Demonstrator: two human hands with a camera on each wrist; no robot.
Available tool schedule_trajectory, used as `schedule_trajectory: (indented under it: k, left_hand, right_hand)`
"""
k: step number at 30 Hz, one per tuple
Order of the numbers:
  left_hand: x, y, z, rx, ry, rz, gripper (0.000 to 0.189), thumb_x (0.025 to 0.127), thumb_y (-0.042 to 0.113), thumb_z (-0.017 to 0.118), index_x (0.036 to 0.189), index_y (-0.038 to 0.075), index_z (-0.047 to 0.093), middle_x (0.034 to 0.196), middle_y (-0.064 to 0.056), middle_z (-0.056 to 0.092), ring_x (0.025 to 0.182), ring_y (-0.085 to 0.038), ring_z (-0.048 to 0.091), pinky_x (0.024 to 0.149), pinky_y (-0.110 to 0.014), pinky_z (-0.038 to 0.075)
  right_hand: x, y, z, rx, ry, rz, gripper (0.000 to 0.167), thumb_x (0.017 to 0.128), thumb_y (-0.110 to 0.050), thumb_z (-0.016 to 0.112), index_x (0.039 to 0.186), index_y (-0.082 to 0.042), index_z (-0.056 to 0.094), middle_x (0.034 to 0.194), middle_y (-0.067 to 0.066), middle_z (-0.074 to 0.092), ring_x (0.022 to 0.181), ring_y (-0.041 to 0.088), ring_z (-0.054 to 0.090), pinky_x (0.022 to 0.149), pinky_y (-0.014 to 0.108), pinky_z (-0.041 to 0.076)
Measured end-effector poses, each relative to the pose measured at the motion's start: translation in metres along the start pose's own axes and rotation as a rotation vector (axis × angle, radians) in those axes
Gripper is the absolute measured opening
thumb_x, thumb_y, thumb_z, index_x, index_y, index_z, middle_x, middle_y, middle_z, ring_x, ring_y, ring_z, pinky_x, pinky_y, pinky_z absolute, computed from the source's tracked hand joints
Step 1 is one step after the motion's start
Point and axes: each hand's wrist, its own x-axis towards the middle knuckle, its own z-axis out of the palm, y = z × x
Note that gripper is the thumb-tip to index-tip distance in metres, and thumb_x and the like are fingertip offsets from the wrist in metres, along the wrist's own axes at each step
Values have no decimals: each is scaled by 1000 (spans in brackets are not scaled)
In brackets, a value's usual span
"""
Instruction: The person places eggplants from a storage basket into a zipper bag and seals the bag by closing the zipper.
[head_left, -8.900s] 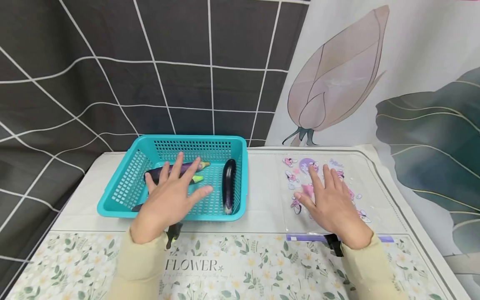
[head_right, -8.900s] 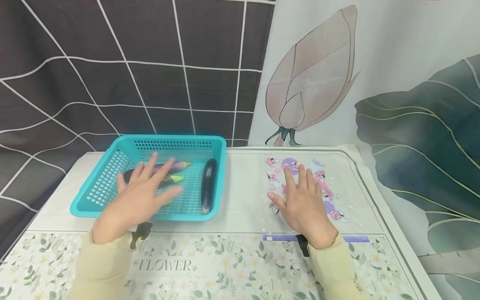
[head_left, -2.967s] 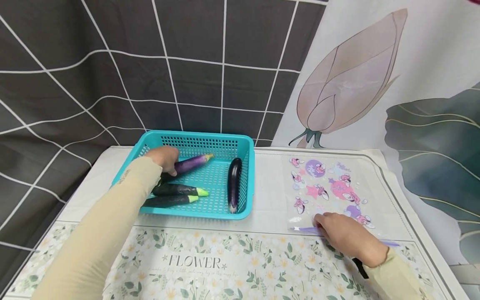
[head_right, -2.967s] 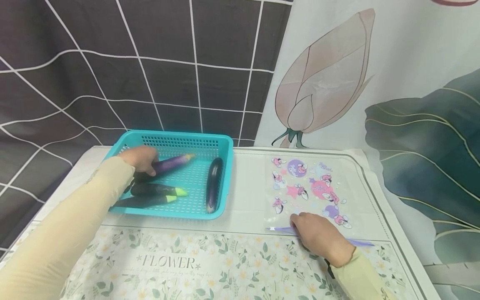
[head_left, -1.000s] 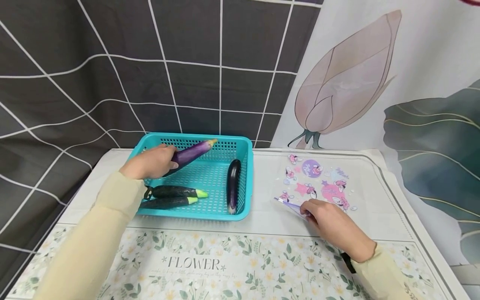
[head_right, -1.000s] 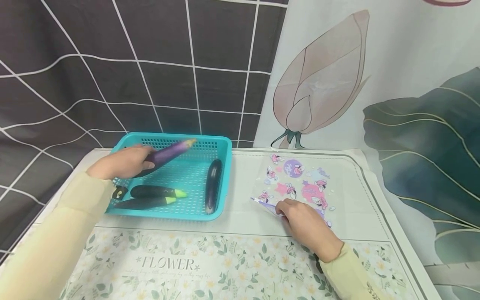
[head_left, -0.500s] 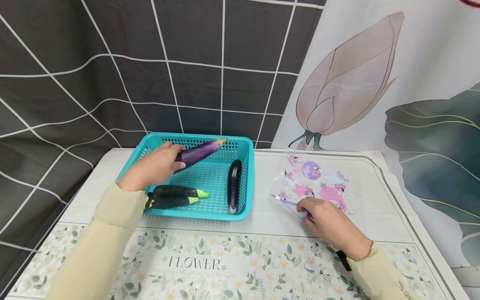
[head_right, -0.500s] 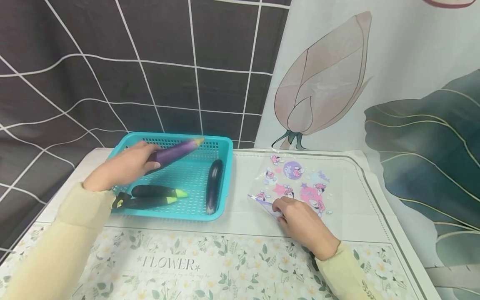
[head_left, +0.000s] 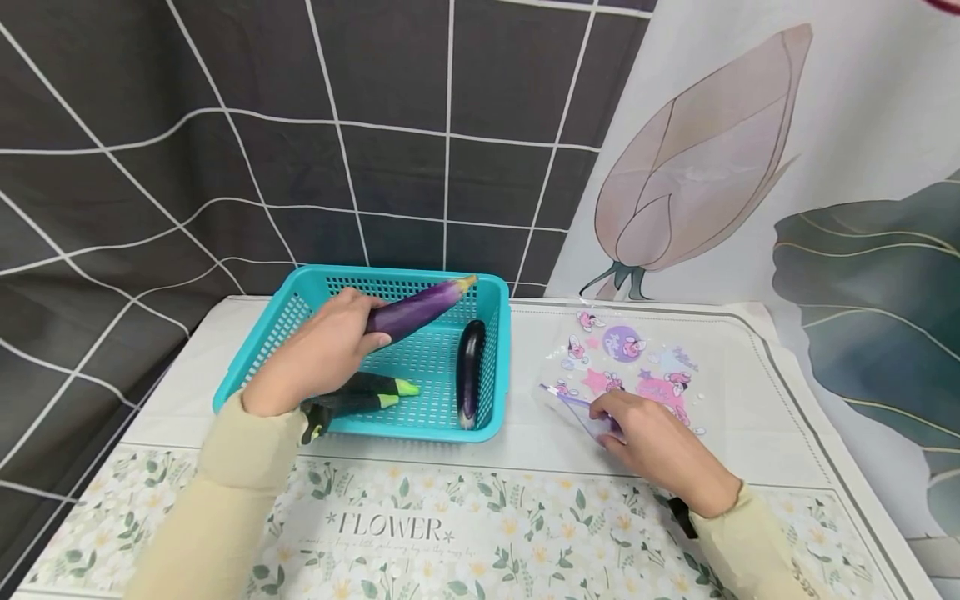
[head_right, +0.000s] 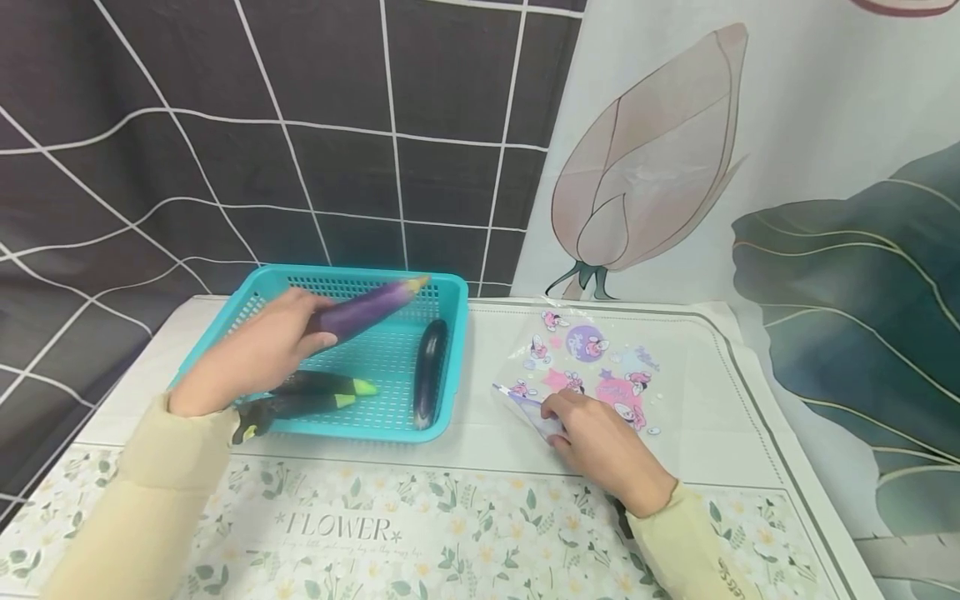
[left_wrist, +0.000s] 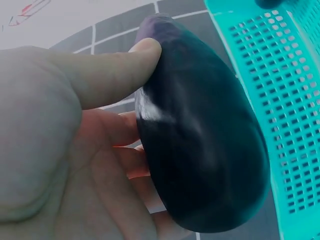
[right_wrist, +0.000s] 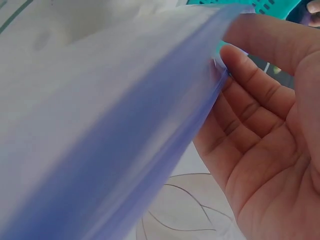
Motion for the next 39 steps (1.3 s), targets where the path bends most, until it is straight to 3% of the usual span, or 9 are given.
schedule_trajectory:
  k: [8,20,31,39]
  left_hand:
    - [-9,14,5,-12,54,17,52,96,23,69,138,-3,51,121,-15,53,99,-30,53,79,-43,51]
    - [-19,32,15,-83,95,38,51,94,26,72,136,3,56,130,-10,53,105,-29,56,85,-46,54]
    - [-25,44,28,-156,209,53,51,85,31,81,130,11,65,124,-4,60,105,-25,58,81,-45,54]
    - [-26,49,36,-216,363,100,49,79,28,88,121,11,70,119,1,64,106,-22,60,84,-43,52]
  right_hand:
    - [1,-1,-1,4,15,5,27,76,-3,85,97,-9,69,91,0,68,75,9,60,65,30,53]
    - [3,-1,-1,4,45,-2,31,73,-5,87,97,-9,68,88,-1,67,73,10,58,63,29,52]
    - [5,-3,-2,23,37,14,35,72,-7,88,101,-9,68,91,0,67,74,11,59,66,31,52]
    - [5,-3,-2,6,54,14,37,71,-8,90,100,-10,68,92,0,68,74,10,59,65,31,52]
